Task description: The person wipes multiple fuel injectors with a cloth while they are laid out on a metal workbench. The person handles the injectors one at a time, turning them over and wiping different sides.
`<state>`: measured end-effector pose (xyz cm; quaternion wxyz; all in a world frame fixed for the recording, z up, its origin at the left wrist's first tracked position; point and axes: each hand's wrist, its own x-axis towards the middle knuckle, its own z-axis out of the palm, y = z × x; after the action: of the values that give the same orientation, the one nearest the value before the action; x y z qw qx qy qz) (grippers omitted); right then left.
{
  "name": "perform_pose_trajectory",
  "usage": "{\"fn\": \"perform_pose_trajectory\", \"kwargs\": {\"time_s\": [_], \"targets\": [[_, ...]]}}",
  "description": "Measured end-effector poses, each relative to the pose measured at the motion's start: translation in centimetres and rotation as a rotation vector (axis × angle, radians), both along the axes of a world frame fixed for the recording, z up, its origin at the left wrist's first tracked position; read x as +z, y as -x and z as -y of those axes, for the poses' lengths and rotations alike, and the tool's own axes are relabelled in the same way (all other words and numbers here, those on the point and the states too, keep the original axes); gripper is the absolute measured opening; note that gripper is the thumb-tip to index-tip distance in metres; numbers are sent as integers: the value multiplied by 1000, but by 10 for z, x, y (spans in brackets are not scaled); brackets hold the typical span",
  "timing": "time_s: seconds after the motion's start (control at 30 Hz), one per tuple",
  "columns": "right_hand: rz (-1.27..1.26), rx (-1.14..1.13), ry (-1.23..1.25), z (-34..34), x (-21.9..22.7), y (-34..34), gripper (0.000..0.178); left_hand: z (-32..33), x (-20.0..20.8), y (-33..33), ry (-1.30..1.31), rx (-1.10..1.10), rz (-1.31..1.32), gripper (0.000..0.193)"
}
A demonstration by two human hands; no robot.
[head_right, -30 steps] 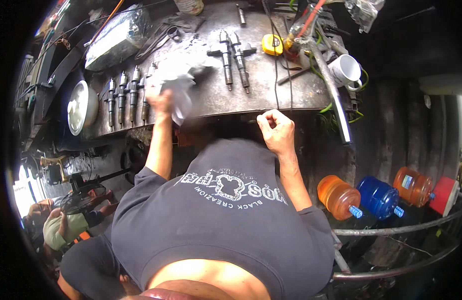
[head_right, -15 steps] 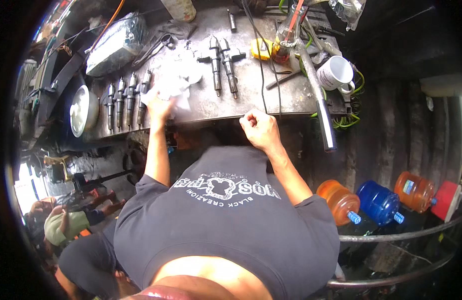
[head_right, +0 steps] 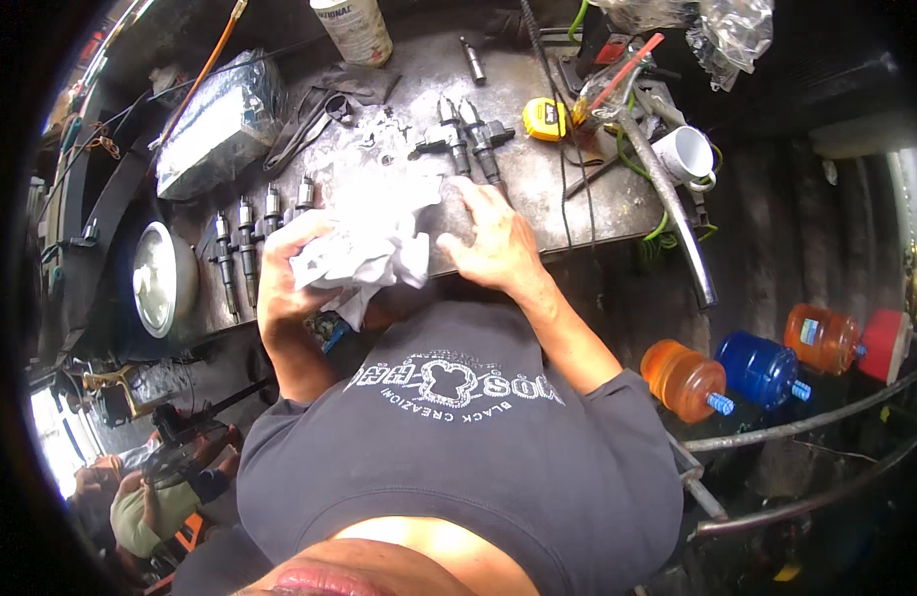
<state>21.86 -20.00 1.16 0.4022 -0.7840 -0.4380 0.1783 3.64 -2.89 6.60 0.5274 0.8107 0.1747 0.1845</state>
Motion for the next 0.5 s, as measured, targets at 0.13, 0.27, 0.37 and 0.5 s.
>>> {"fn": "perform_pose_trajectory", "kwargs": {"time_s": [0.13,0.27,0.37,0.5], "targets": [[-279,332,-262,-29,-22,30,52,-21,-24,-14,99,-141,346,48],[187,10,-89,-44,-20,37,40,-26,-43,-23,-280,105,-12,49],[335,-366,182,-43,-14,18,31,-34,-66,-13,-404,-107,-337,66],[247,-417,546,-51,-25,13,31,-40,-54,-12,-668,-104,-165,68]]}}
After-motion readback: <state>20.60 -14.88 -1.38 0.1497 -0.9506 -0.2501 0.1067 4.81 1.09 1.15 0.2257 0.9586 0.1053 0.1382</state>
